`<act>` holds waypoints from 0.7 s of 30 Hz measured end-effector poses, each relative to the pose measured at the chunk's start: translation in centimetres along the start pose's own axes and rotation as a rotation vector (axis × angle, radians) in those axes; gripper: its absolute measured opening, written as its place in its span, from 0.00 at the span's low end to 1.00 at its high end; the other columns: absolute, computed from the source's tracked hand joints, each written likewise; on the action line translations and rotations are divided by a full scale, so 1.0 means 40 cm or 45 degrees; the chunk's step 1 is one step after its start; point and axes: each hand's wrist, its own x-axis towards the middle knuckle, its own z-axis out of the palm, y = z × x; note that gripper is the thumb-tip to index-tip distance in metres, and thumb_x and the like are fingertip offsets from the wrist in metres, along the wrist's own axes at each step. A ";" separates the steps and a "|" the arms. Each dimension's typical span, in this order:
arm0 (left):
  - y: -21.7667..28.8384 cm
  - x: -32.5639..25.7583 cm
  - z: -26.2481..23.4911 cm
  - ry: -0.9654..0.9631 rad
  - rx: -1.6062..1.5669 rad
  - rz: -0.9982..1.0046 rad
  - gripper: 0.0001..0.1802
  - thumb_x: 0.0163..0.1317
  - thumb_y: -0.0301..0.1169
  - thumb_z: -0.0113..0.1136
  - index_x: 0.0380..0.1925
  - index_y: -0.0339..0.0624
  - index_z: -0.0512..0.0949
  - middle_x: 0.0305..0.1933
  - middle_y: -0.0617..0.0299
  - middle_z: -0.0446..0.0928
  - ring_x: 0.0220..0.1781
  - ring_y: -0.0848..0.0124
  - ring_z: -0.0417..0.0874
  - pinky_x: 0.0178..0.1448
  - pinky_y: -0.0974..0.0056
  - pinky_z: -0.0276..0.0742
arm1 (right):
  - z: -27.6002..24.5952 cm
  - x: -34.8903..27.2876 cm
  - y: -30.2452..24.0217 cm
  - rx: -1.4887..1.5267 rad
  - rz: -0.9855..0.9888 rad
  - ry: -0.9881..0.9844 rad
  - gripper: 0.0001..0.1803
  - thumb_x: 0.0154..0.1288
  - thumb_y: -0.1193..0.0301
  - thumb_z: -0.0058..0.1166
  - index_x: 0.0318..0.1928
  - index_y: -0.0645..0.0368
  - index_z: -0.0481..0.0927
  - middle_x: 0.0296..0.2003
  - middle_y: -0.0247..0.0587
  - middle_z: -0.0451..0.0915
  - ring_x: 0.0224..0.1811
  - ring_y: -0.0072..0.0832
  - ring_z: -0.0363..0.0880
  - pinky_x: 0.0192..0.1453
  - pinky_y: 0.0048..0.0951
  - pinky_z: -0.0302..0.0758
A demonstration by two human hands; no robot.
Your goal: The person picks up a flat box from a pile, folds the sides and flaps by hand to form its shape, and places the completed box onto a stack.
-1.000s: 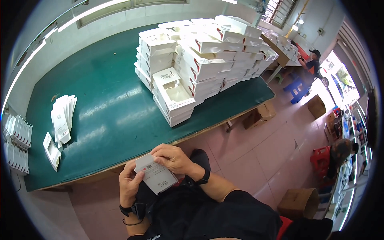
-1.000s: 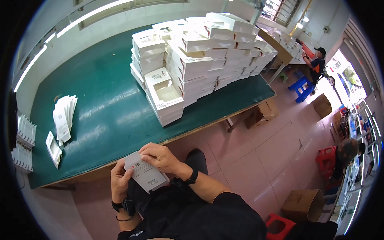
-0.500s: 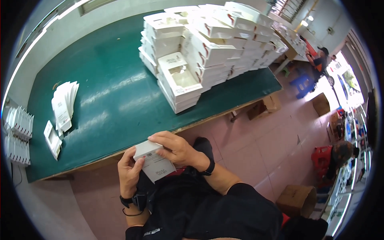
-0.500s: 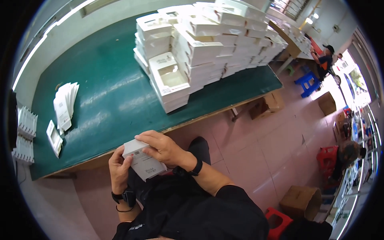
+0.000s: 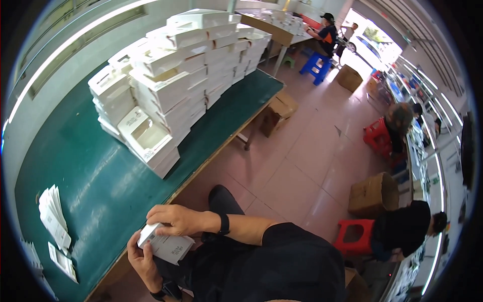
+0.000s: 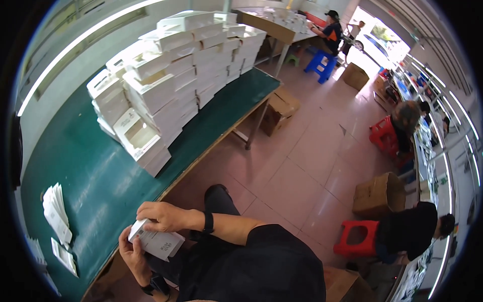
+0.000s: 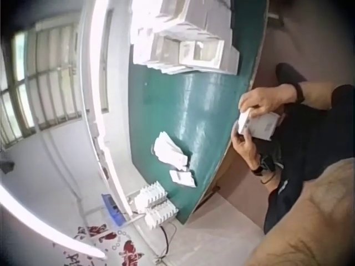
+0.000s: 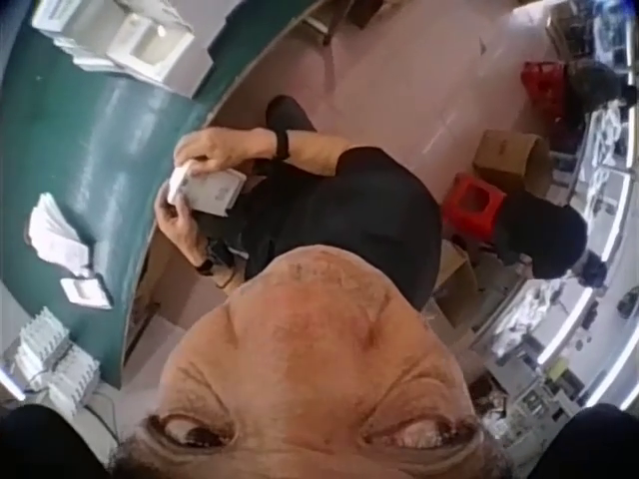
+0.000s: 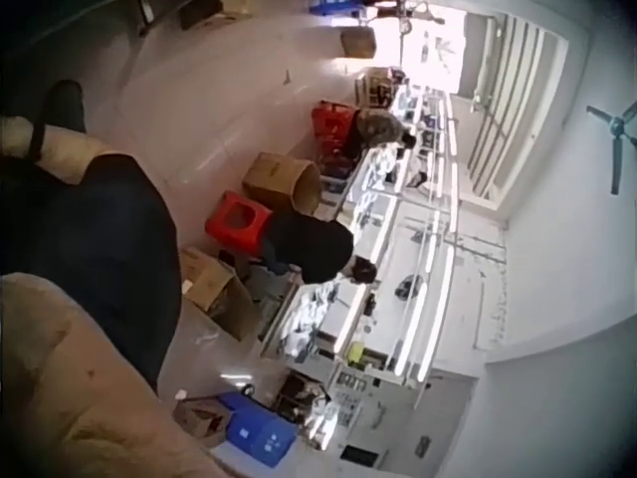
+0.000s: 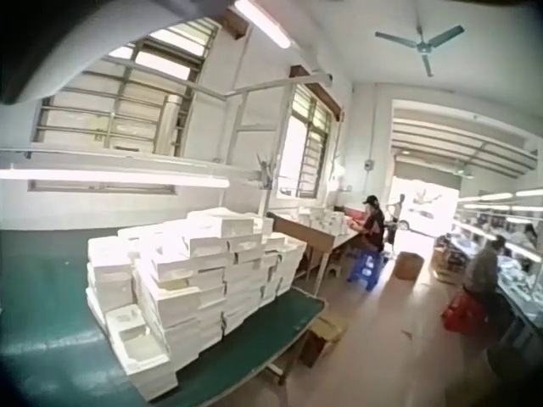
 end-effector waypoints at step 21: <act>-0.011 0.008 0.010 -0.104 0.145 0.030 0.18 0.70 0.27 0.67 0.57 0.37 0.76 0.62 0.55 0.75 0.59 0.67 0.78 0.65 0.63 0.73 | 0.004 -0.016 0.031 0.107 0.124 -0.101 0.14 0.61 0.70 0.68 0.44 0.63 0.84 0.52 0.46 0.80 0.52 0.46 0.83 0.56 0.40 0.80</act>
